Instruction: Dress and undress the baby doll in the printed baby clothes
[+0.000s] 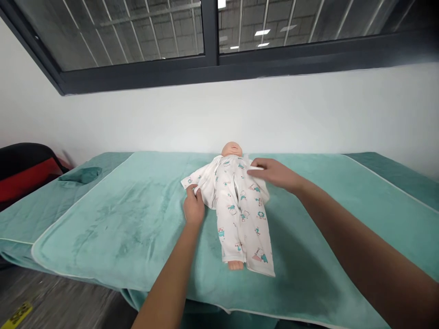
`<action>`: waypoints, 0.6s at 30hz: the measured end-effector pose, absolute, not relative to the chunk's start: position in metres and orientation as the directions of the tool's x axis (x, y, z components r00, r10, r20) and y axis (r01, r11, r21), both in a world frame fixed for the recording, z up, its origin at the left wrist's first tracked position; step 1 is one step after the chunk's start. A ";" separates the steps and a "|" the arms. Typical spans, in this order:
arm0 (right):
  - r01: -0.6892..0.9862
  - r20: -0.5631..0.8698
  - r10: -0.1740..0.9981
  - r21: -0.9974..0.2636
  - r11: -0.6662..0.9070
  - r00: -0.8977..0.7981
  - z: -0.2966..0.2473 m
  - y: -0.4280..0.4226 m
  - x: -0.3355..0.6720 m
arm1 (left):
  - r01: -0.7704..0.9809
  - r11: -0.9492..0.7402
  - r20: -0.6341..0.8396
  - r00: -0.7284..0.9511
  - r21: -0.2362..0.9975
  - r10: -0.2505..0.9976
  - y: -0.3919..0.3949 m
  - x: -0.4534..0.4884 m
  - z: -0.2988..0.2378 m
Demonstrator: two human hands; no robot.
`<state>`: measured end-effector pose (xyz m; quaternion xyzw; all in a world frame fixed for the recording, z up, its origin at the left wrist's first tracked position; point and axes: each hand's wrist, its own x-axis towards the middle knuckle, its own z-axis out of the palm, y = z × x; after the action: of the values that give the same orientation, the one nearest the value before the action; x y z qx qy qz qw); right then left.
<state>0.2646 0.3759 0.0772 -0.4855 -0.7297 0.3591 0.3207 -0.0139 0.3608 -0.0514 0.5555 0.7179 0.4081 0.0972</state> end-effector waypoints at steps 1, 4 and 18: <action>0.513 0.072 0.902 -0.802 0.306 -0.425 0.084 0.376 0.260 | 0.709 0.043 0.320 -0.370 0.703 0.872 0.360 -0.014 -0.051; 0.548 0.019 0.858 -0.762 0.345 -0.513 0.092 0.385 0.246 | 0.681 0.031 0.330 -0.393 0.732 0.858 0.360 -0.014 -0.052; 0.938 0.041 0.944 -0.111 0.330 -0.327 0.067 0.500 0.148 | 0.549 -0.139 0.444 -0.476 0.824 0.759 0.354 -0.012 -0.058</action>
<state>0.1477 0.4995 0.0666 -0.5779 -0.8139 0.0332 0.0490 -0.0120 0.3544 -0.0576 0.5034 0.6496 0.5621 0.0936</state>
